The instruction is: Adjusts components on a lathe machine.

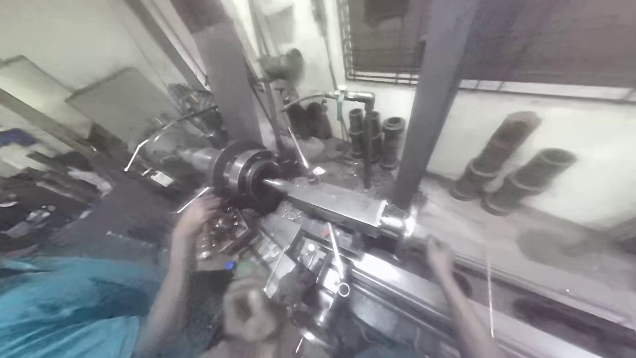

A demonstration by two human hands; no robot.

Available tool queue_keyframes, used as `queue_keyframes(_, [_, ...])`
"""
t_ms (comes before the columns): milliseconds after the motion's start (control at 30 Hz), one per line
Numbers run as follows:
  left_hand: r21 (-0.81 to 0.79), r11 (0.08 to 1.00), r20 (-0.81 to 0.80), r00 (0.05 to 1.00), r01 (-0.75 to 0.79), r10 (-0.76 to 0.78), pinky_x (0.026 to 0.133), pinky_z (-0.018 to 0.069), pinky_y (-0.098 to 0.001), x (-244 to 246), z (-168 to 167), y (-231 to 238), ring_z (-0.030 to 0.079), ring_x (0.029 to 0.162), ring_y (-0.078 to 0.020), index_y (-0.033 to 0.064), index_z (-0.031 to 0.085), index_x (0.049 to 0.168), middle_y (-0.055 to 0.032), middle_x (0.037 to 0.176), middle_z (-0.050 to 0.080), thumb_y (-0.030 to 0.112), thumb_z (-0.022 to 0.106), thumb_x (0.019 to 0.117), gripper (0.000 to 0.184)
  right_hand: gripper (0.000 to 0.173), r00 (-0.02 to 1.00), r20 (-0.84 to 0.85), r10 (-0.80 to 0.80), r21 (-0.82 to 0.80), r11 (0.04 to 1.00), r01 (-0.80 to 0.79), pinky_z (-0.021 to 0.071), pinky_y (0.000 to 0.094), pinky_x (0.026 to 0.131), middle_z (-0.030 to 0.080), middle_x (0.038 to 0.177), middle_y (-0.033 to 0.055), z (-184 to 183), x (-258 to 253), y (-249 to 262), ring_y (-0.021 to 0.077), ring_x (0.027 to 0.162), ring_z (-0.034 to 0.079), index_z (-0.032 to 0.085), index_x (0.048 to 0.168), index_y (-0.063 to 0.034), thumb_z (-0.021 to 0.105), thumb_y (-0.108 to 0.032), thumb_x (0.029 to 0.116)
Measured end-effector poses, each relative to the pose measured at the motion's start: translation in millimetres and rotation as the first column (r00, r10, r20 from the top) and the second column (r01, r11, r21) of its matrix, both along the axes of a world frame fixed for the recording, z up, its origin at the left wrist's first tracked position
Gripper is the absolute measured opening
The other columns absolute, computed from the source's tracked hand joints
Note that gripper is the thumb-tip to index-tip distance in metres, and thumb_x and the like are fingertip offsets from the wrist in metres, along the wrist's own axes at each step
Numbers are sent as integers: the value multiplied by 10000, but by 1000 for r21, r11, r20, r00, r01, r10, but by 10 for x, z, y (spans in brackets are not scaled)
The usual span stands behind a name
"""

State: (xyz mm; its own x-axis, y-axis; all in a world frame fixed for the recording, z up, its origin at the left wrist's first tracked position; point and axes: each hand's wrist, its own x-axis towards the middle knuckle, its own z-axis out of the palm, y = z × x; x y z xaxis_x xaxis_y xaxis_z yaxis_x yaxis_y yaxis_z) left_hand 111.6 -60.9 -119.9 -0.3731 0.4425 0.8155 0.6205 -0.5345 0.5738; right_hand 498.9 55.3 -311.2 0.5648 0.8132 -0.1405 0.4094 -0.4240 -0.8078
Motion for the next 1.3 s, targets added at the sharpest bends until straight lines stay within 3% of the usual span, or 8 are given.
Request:
queue_keyframes(167, [-784, 580, 268, 964, 221, -6, 842, 588, -390, 694, -1149, 377, 678, 947, -207, -29, 577, 1276, -154, 1122, 671, 138, 624, 972, 350, 435, 999, 42, -28, 244, 970, 16, 500, 598, 901, 697, 1006, 278, 890, -2, -44, 408, 957, 672, 709, 1098, 75, 521, -314, 1049])
queue_keyframes(300, [-923, 306, 274, 957, 235, 91, 882, 571, -507, 1010, -1543, 574, 684, 1000, -300, 38, 476, 1440, -194, 1168, 670, 232, 688, 967, 554, 433, 995, 99, -11, 266, 964, -16, 489, 634, 932, 704, 1032, 289, 42, -145, -162, 438, 1002, 674, 718, 1107, 66, 499, -305, 1063])
queue_keyframes(400, [-987, 162, 17, 999, 10, 43, 872, 561, -567, 1167, -1585, 497, 709, 974, -358, 65, 408, 1509, -197, 1073, 711, 321, 664, 965, 653, 373, 986, -117, -115, 61, 991, 123, 481, 562, 955, 691, 1081, 243, 519, 69, 337, 360, 1039, 657, 709, 1095, 26, 557, -307, 1026])
queue_keyframes(833, [-927, 320, 220, 975, 197, 37, 961, 547, -537, 1053, -1738, 548, 686, 1080, -339, 43, 393, 1525, -217, 1229, 676, 150, 639, 991, 597, 392, 985, 82, 152, 354, 919, -171, 538, 553, 810, 700, 943, 250, 154, -39, -128, 352, 859, 685, 697, 1099, 87, 506, -253, 1059])
queue_keyframes(1000, [-911, 337, 259, 966, 236, 24, 880, 579, -504, 1026, -1818, 494, 699, 1003, -291, 64, 416, 1506, -187, 1197, 683, 116, 603, 1002, 540, 330, 988, -156, 6, 211, 977, 28, 537, 510, 834, 689, 925, 207, 782, 120, 247, 298, 860, 667, 716, 999, 49, 572, -247, 1021])
queue_keyframes(1100, [-894, 370, 300, 951, 252, 77, 889, 567, -501, 1063, -1802, 511, 687, 1015, -279, 59, 447, 1476, -174, 1184, 684, 99, 601, 994, 507, 303, 999, 34, -5, 530, 848, -14, 542, 324, 655, 675, 791, 131, 241, -271, -246, 143, 704, 646, 702, 936, 70, 554, -190, 981])
queue_keyframes(1200, [-891, 369, 319, 944, 266, 88, 869, 575, -486, 1062, -1854, 411, 682, 987, -268, 54, 437, 1492, -178, 1178, 675, 110, 601, 1001, 521, 318, 948, -295, -122, 385, 892, 235, 550, 436, 838, 699, 964, 175, -79, -167, 91, 231, 877, 668, 697, 1079, 56, 565, -231, 1041])
queue_keyframes(1300, [-877, 384, 344, 936, 290, 78, 794, 583, -453, 1048, -1823, 474, 682, 905, -247, 36, 441, 1476, -182, 1138, 677, 103, 594, 1000, 504, 267, 906, -386, -172, 309, 902, 303, 545, 354, 662, 640, 744, 60, 625, -137, 284, 125, 662, 615, 662, 881, 0, 561, -210, 1010])
